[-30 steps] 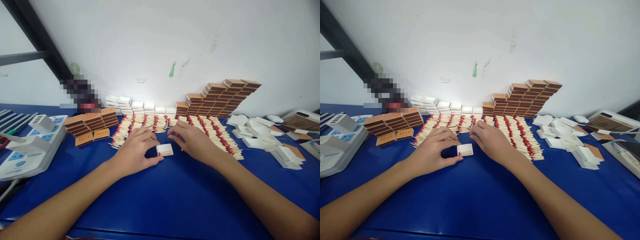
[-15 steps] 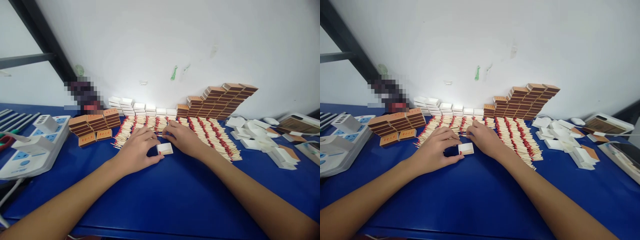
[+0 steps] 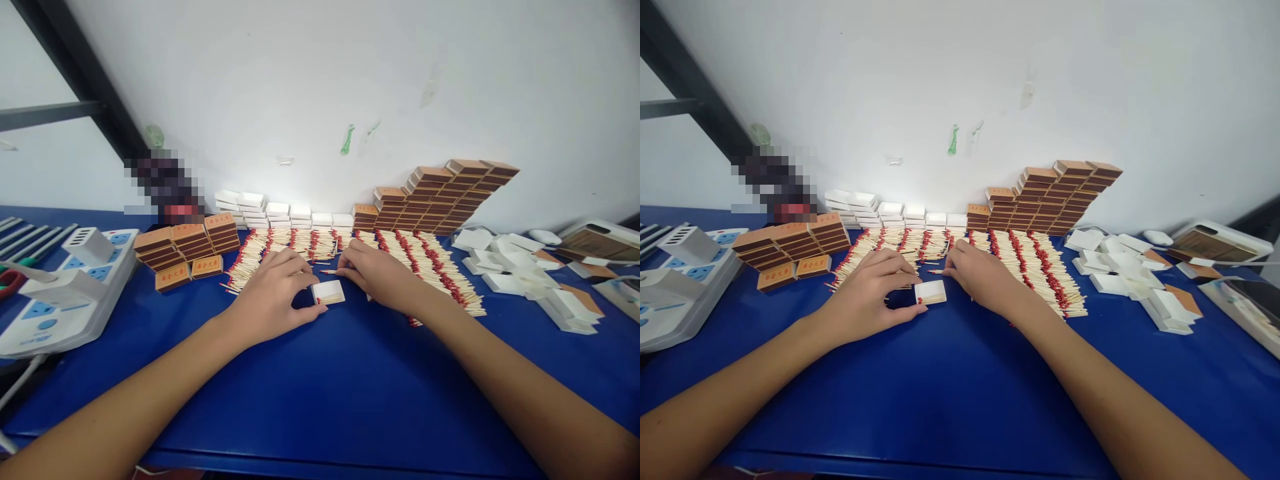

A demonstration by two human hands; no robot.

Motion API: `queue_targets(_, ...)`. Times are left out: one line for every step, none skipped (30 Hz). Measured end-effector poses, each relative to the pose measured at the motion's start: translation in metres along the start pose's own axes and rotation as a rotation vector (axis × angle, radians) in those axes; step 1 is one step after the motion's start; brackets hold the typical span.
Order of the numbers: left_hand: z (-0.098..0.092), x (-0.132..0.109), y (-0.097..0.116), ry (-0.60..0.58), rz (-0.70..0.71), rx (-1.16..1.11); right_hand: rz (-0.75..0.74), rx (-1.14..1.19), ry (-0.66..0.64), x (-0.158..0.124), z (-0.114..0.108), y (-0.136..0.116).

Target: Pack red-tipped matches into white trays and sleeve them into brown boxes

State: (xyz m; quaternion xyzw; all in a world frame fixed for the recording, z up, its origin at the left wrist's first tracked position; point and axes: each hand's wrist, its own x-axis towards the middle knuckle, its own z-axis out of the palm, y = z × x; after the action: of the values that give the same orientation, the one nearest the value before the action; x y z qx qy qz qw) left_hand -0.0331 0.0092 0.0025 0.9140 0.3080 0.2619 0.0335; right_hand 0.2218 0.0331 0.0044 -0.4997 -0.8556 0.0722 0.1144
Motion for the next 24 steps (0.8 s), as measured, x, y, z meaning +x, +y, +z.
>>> queue_targets(0.0000, -0.0004, 0.0000, 0.001, 0.002, 0.001, 0.002, -0.009, 0.013, -0.0021, -0.0007, 0.0020)
queue_targets(0.0001, -0.0007, 0.0000, 0.000, 0.002, 0.002, -0.001, -0.008, 0.025, -0.0041, -0.0013, 0.0037)
queue_targets(0.0002, -0.0010, 0.0002, -0.001, 0.002, 0.003, -0.007, 0.003, 0.035, -0.0059, -0.0018, 0.0050)
queue_targets(0.0003, -0.0011, 0.0005, -0.002, 0.002, 0.002, -0.015, 0.024, 0.037, -0.0073, -0.0021, 0.0058)
queue_targets(0.0004, -0.0011, 0.0007, -0.001, 0.002, 0.001, -0.021, 0.052, 0.031, -0.0085, -0.0024, 0.0063)
queue_targets(0.0005, -0.0009, 0.0008, -0.001, 0.002, 0.000, -0.025, 0.078, 0.021, -0.0093, -0.0025, 0.0066)
queue_targets(0.0006, -0.0006, 0.0010, 0.001, 0.003, 0.000, -0.025, 0.099, 0.009, -0.0098, -0.0026, 0.0067)
queue_targets(0.0008, -0.0003, 0.0010, 0.004, 0.006, 0.001, -0.020, 0.113, -0.001, -0.0099, -0.0024, 0.0068)
queue_targets(0.0009, 0.0001, 0.0010, 0.007, 0.009, 0.003, -0.014, 0.117, -0.006, -0.0099, -0.0020, 0.0069)
queue_targets(0.0010, 0.0004, 0.0011, 0.010, 0.011, 0.006, -0.009, 0.114, -0.005, -0.0096, -0.0014, 0.0070)
queue_targets(0.0011, 0.0005, 0.0011, 0.012, 0.014, 0.008, -0.006, 0.105, -0.003, -0.0090, -0.0007, 0.0071)
queue_targets(0.0012, 0.0006, 0.0012, 0.014, 0.015, 0.010, -0.005, 0.091, -0.003, -0.0084, 0.0001, 0.0070)
queue_targets(0.0013, 0.0006, 0.0013, 0.013, 0.015, 0.012, -0.009, 0.075, -0.002, -0.0076, 0.0008, 0.0067)
queue_targets(0.0013, 0.0005, 0.0014, 0.010, 0.015, 0.013, -0.017, 0.057, 0.000, -0.0067, 0.0014, 0.0061)
queue_targets(0.0014, 0.0003, 0.0015, 0.008, 0.014, 0.013, -0.029, 0.038, 0.003, -0.0058, 0.0017, 0.0053)
queue_targets(0.0014, 0.0002, 0.0015, 0.006, 0.015, 0.013, -0.041, 0.020, 0.006, -0.0050, 0.0017, 0.0044)
queue_targets(0.0014, 0.0000, 0.0014, 0.005, 0.015, 0.013, -0.050, 0.007, 0.009, -0.0043, 0.0015, 0.0035)
queue_targets(0.0013, 0.0000, 0.0012, 0.004, 0.015, 0.013, -0.055, 0.002, 0.016, -0.0037, 0.0011, 0.0027)
queue_targets(0.0012, 0.0000, 0.0010, 0.005, 0.015, 0.013, -0.056, 0.005, 0.025, -0.0033, 0.0007, 0.0023)
queue_targets(0.0010, 0.0001, 0.0009, 0.004, 0.012, 0.014, -0.054, 0.013, 0.031, -0.0029, 0.0002, 0.0022)
queue_targets(0.0008, 0.0003, 0.0007, 0.003, 0.010, 0.014, -0.052, 0.024, 0.036, -0.0026, 0.0000, 0.0024)
queue_targets(0.0005, 0.0005, 0.0007, 0.002, 0.006, 0.015, -0.051, 0.035, 0.038, -0.0023, -0.0001, 0.0029)
queue_targets(0.0004, 0.0007, 0.0007, 0.000, 0.002, 0.014, -0.051, 0.042, 0.039, -0.0019, 0.0002, 0.0036)
queue_targets(0.0003, 0.0009, 0.0008, -0.005, -0.002, 0.013, -0.051, 0.044, 0.035, -0.0013, 0.0005, 0.0044)
